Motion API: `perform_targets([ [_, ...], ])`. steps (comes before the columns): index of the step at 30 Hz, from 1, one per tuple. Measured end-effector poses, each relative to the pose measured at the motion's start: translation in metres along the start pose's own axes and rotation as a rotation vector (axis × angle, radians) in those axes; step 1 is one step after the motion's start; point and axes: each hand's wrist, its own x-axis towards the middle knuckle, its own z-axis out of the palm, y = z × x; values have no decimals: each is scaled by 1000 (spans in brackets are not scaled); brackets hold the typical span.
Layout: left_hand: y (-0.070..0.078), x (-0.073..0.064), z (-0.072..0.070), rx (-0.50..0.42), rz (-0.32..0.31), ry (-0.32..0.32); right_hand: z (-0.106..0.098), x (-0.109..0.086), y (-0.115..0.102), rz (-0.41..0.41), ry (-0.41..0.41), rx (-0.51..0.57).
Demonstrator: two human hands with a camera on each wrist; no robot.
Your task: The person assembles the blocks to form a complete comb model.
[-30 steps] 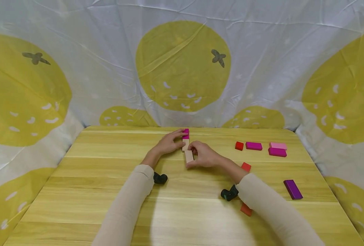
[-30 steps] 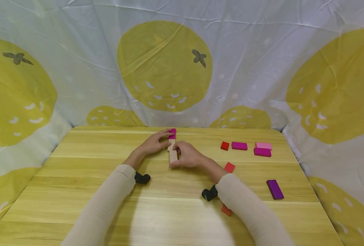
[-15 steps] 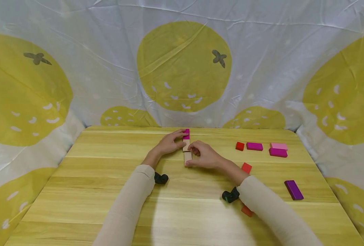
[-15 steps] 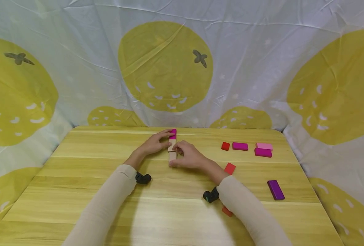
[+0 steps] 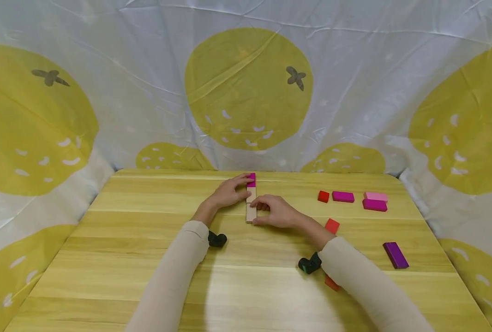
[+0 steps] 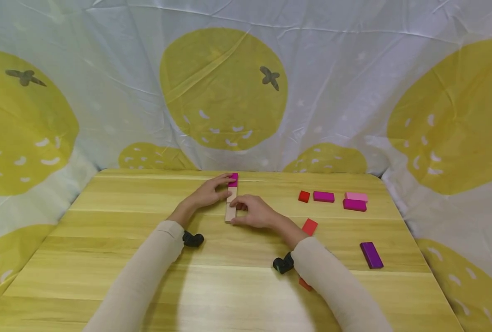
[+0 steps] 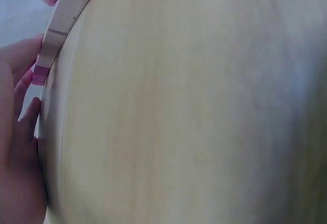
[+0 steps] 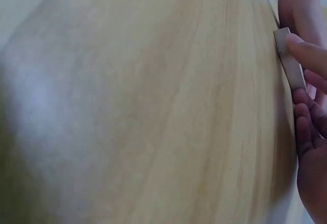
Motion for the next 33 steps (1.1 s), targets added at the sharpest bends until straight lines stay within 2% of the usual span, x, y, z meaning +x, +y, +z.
perform_targets([
  [5, 1, 0, -1, -7, -7, -4, 2, 1, 0, 2, 19, -5],
  [14, 1, -1, -2, -14, 20, 3, 3, 1, 1, -7, 15, -16],
  [33, 2, -2, -1, -32, 10, 11, 0, 1, 0, -2, 13, -5],
])
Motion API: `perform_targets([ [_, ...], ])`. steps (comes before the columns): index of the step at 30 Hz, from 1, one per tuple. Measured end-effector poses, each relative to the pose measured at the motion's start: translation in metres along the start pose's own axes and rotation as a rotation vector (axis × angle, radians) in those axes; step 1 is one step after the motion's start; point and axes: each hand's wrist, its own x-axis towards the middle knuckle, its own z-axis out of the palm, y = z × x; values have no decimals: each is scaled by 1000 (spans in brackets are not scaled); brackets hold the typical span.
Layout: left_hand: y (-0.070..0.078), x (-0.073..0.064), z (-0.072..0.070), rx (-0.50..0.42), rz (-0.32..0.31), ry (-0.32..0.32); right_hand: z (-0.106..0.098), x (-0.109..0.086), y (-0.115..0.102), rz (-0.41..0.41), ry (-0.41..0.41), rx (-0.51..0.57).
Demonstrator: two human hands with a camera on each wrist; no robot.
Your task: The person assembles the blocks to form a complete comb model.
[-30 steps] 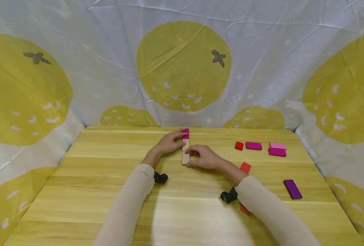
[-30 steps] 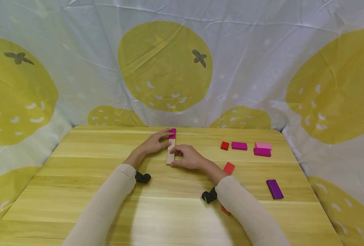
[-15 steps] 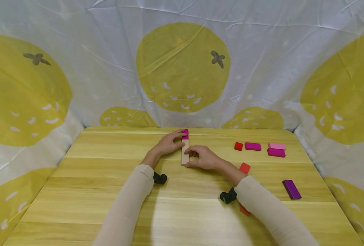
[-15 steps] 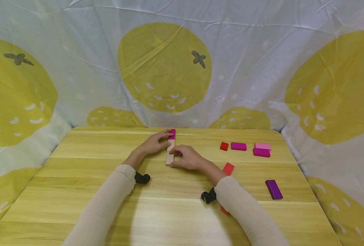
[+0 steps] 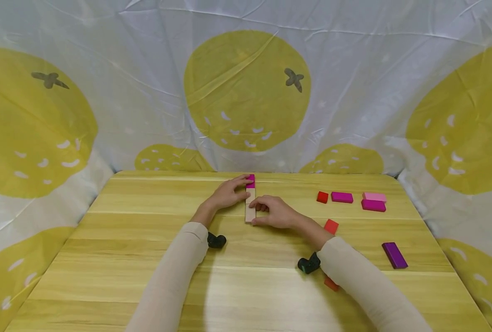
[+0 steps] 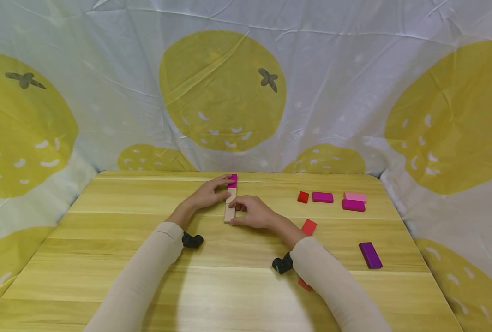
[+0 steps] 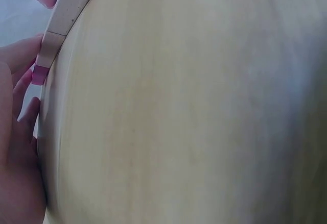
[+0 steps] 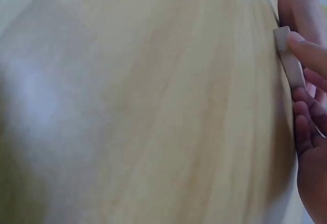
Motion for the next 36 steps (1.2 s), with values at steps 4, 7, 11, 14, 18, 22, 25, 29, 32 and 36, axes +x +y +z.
perform_targets([
  [4, 0, 1, -1, -7, 4, -15, -7, -1, -1, 34, 6, 39],
  [7, 0, 2, -4, -12, -6, -37, -19, -2, -4, 47, 12, 50],
  [11, 3, 3, -8, -16, -26, -69, -42, -8, -7, 44, 39, 40],
  [14, 6, 4, -10, -3, -34, -92, -60, -16, -7, 69, 67, 38],
  [18, 8, 4, -11, 15, -37, -112, -79, -29, -4, 107, 100, 21],
  [22, 10, 3, -11, 33, -21, -114, -96, -41, 4, 134, 141, -5],
  [25, 11, 3, -11, 50, -11, -113, -108, -50, 11, 156, 158, -24],
  [29, 12, 3, -12, 73, -11, -124, -121, -62, 21, 208, 153, -45],
  [32, 12, 4, -13, 80, -10, -125, -127, -70, 29, 241, 153, -60],
  [36, 13, 3, -13, 67, -13, -119, -129, -79, 40, 253, 158, -74],
])
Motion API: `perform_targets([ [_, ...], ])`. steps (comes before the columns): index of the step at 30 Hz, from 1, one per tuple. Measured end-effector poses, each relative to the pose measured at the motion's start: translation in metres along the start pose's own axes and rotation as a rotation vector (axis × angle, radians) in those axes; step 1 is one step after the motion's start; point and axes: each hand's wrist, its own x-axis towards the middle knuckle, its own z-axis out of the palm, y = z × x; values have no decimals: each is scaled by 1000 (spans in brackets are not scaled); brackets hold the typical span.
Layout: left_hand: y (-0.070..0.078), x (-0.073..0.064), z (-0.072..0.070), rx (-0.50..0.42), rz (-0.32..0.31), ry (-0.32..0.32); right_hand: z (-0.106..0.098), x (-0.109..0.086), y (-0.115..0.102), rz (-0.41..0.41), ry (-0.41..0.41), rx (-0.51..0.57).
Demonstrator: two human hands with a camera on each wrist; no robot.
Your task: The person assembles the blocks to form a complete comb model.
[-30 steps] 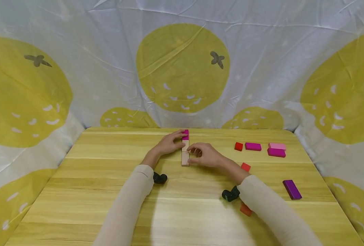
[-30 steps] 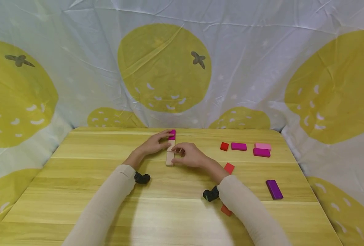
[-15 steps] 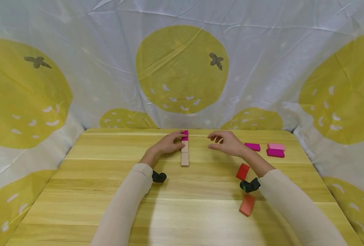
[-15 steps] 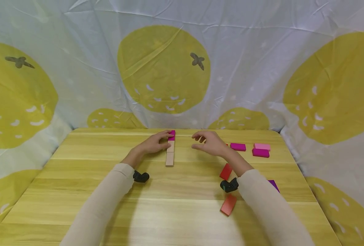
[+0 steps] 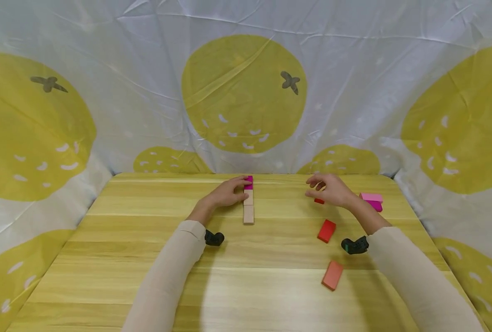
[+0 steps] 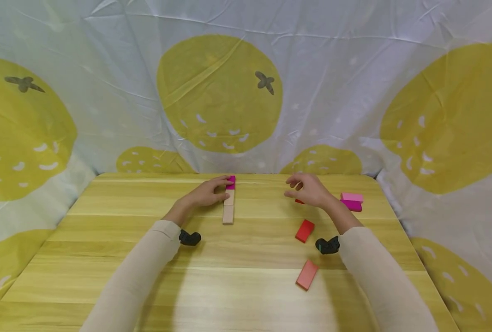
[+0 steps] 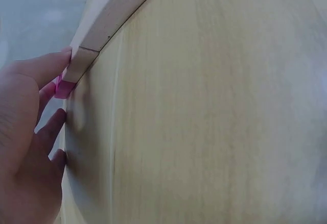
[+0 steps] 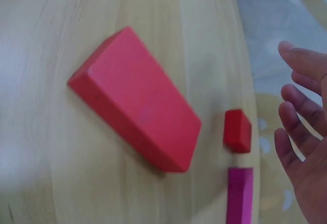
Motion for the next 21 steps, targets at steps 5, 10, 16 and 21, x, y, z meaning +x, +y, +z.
perform_targets([
  [5, -1, -1, 1, -14, -3, -1, 2, -7, 15, 48, -4, 1],
  [10, 0, -1, 0, -20, -8, 4, 1, -12, 29, 111, -10, -15],
  [16, 1, 0, -1, -33, -18, 1, 0, -14, 40, 141, -17, -53],
  [21, -1, 1, -1, -52, -16, -5, 0, -14, 44, 124, -54, -117],
])
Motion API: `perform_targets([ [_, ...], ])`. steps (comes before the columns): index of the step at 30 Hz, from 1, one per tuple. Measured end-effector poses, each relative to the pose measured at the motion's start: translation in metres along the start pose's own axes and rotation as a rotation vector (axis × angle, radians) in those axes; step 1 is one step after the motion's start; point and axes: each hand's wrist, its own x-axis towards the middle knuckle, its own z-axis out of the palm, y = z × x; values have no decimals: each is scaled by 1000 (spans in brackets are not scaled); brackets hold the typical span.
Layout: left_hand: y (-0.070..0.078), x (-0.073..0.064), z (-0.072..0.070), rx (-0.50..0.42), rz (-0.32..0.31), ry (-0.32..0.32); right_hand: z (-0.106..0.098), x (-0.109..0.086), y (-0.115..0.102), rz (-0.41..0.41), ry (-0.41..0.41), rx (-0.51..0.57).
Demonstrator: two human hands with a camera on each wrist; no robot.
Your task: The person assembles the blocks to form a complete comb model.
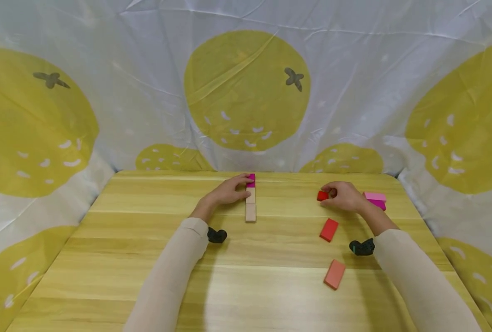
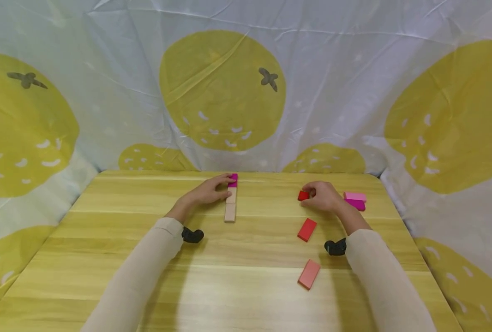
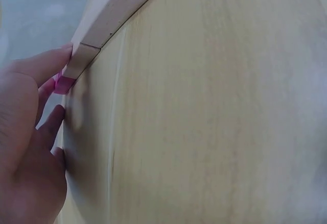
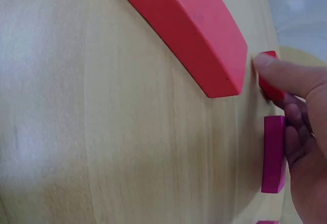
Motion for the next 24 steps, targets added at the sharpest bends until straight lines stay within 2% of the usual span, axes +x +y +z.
perform_targets([
  [4, -1, 2, 0, -9, -9, 0, 0, 1, -2, -38, -1, -51],
  [14, -2, -1, 1, -30, -25, 3, 0, 5, -9, -53, 11, -51],
  [24, -2, -1, 1, -41, -24, -4, 7, 8, -29, -131, 0, -25],
])
